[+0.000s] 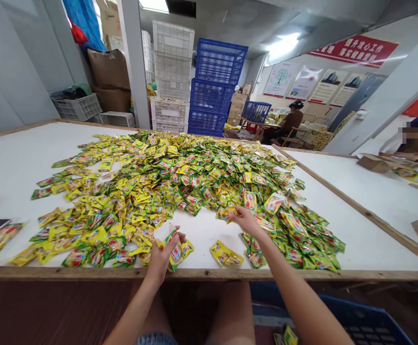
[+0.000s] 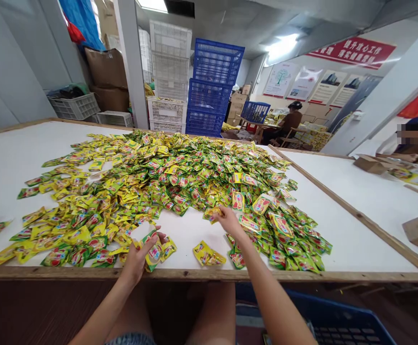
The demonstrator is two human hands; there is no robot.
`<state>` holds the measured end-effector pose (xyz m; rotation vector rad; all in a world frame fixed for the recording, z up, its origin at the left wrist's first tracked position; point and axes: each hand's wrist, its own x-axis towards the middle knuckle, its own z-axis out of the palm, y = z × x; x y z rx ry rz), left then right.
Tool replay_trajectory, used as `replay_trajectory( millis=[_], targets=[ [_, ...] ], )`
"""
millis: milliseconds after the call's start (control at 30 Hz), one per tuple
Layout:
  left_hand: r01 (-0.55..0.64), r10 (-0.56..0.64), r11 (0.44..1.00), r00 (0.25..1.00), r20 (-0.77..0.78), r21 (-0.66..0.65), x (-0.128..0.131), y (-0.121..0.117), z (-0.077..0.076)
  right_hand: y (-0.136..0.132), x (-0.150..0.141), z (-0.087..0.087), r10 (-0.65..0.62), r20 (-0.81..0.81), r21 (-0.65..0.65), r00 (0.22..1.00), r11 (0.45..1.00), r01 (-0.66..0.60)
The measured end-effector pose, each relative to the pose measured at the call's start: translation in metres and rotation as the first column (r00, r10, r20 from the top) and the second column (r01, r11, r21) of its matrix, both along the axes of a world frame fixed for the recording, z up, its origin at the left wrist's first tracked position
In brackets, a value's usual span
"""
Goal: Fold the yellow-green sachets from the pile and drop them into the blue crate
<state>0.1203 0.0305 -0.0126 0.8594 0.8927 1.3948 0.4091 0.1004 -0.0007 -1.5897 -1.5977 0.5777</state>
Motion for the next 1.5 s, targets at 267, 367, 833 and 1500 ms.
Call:
replay_trajectory(
  millis=[267, 367, 833, 1500],
  targets=[
    [0.011, -0.011, 0.999, 1.0, 0.0, -0.041, 0.006, -0.003, -0.001, 0.063, 0.037, 0.004, 0.022, 0.355, -0.287, 0.935, 0.954, 0.086],
    [0.009, -0.01, 0.999, 1.0, -0.017, -0.045, 0.01, -0.003, 0.001, 0.065, 0.03, -0.006, 0.036, 0.416, -0.318, 0.909, 0.942, 0.108],
    [0.228, -0.232, 0.972, 0.969, -0.081, -0.059, 0.023, 0.004, 0.002, 0.022, -0.006, 0.021, 0.195, 0.255, -0.267, 0.947, 0.955, -0.125],
    [0.533, -0.528, 0.845, 0.82, -0.223, -0.041, 0.042, 0.024, -0.007, -0.042, -0.115, 0.083, 0.582, 0.433, -0.05, 0.689, 0.778, -0.626]
  ],
)
